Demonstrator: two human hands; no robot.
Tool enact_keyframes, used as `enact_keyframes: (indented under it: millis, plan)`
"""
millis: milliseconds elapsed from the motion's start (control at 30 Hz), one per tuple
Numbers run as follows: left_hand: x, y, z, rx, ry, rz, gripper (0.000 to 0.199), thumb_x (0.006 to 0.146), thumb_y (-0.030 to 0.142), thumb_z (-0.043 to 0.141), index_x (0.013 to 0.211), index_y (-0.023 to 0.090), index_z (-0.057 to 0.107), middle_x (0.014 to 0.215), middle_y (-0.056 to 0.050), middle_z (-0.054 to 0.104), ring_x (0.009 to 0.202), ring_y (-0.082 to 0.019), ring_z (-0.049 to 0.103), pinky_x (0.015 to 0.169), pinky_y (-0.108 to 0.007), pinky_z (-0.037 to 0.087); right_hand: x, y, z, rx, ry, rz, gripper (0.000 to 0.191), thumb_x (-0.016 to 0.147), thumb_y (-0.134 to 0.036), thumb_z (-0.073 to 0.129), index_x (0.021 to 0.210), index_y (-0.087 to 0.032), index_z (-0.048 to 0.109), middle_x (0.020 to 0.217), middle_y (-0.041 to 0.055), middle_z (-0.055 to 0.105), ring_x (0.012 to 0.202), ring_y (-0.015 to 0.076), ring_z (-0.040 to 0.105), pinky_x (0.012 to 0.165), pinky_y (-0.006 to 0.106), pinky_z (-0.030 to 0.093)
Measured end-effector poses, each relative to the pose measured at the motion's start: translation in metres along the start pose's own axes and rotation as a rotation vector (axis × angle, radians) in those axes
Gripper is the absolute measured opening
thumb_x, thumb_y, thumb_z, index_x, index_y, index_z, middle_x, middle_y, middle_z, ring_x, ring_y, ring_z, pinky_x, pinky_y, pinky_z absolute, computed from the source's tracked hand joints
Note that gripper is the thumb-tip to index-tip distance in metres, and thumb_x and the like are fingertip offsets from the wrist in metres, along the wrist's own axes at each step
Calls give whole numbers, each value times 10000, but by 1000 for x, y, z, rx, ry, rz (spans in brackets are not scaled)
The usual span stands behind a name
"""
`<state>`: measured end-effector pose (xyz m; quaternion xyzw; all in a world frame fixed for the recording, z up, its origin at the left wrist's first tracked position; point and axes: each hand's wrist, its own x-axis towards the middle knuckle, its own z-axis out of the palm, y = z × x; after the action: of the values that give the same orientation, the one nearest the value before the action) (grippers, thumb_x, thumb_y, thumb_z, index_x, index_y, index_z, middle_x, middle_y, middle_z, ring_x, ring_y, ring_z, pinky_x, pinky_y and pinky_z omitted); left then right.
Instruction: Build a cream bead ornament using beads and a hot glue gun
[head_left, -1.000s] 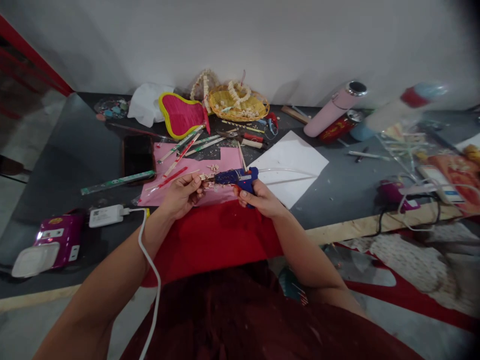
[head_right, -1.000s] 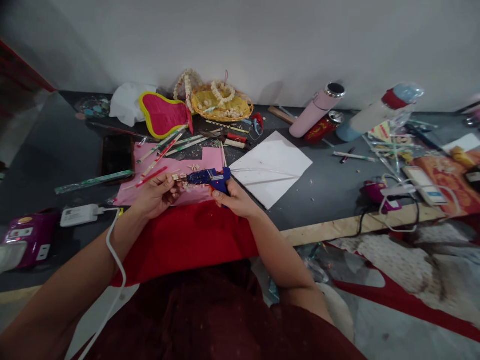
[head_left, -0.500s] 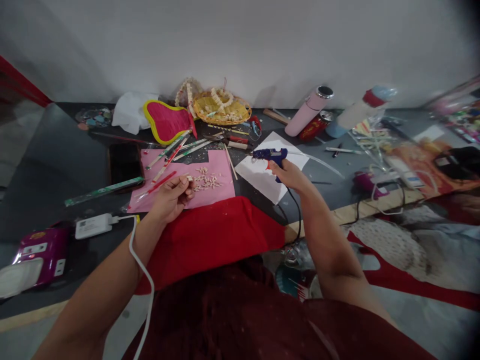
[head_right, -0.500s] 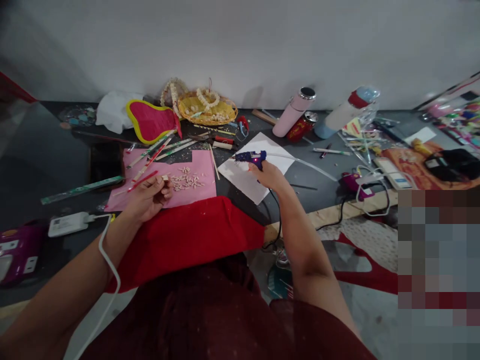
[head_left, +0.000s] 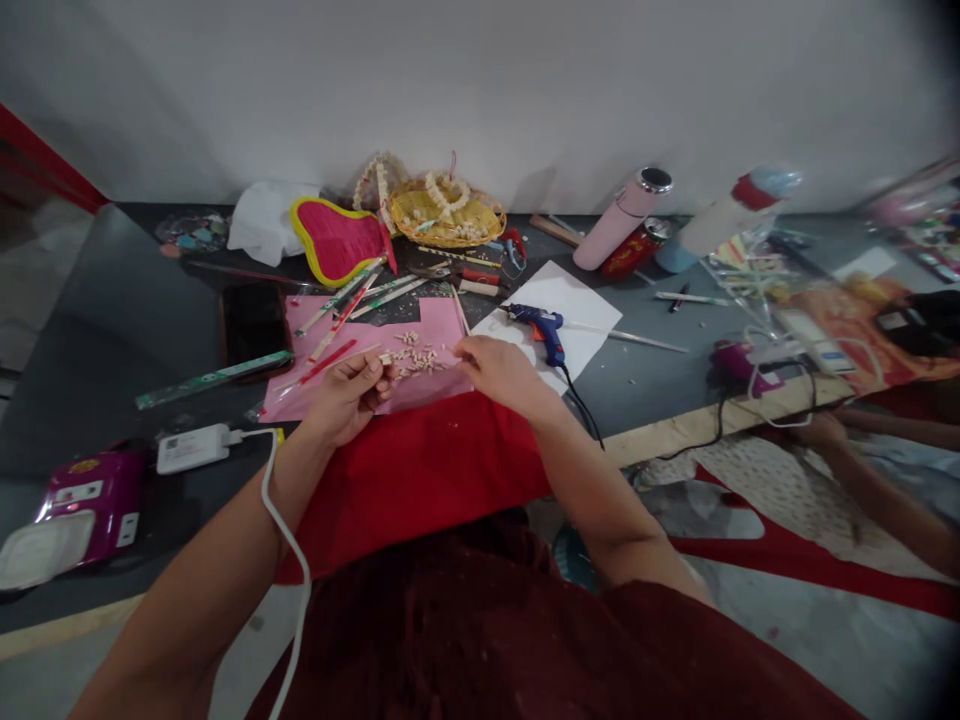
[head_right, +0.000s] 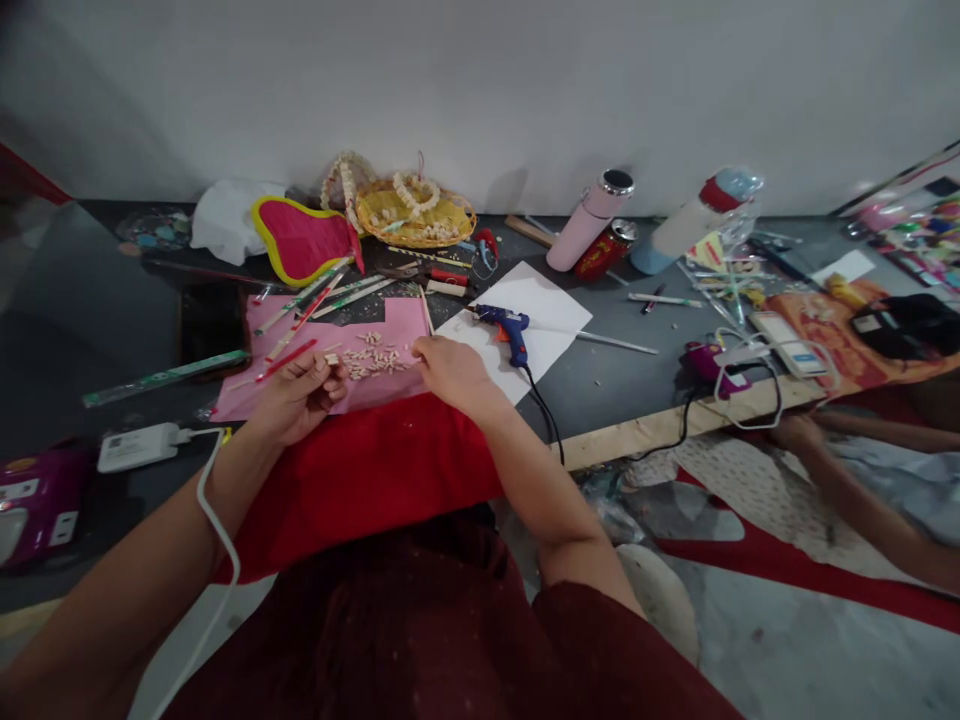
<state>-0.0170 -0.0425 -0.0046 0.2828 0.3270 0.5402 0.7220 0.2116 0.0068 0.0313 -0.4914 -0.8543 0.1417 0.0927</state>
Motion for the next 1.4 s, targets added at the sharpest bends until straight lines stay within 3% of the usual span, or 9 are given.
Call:
enact_keyframes:
  millis: [267,367,500,600,800,1133,1400]
  plan:
    - [0,-2,1,38,-41,-72,146,725,229,709,790,113,648,756,-47,618,553,-50,490,529,-179,422,9,-3,29,-32,-32,57,159,868,-185,468,925,-177,616,961,87,638,846,181,586,691,271,408]
    - [1,-3,1,66,-52,-94,140,743,232,691,794,109,647,766,-45,616,557,-51,491,527,-174,425,8,-4,31,65,55,24,157,875,-191,458,917,-171,608,961,89,626,849,184,584,719,285,431]
    - [1,-3,2,112,-37,-114,165,730,236,702,824,109,657,762,-50,629,550,-61,508,524,-178,435,4,-14,31,405,262,-150,165,886,-219,455,978,-199,591,981,73,606,903,168,572,799,301,460]
    - [2,-3,4,123,-24,-132,179,711,234,718,826,107,666,739,-42,625,546,-66,524,512,-174,433,0,-25,32,545,316,-249,165,876,-225,476,989,-219,595,975,72,601,922,173,569,827,327,471]
    - [4,-4,4,140,-35,-125,174,717,244,713,825,114,673,748,-28,625,551,-59,525,511,-167,431,0,-34,40,479,271,-306,164,888,-219,459,964,-228,604,982,65,618,946,166,576,852,328,479]
    - [3,-3,6,146,-15,-148,200,692,258,735,819,114,678,735,-34,635,545,-62,529,505,-175,422,-2,-33,36,500,317,-340,163,886,-203,465,976,-221,599,979,71,627,940,168,585,840,333,488]
    - [3,-4,4,163,-8,-153,191,671,251,751,769,107,674,692,-25,634,514,-57,517,491,-169,414,-1,-35,38,442,299,-383,124,885,-190,462,908,-202,583,932,57,633,883,137,595,795,283,499]
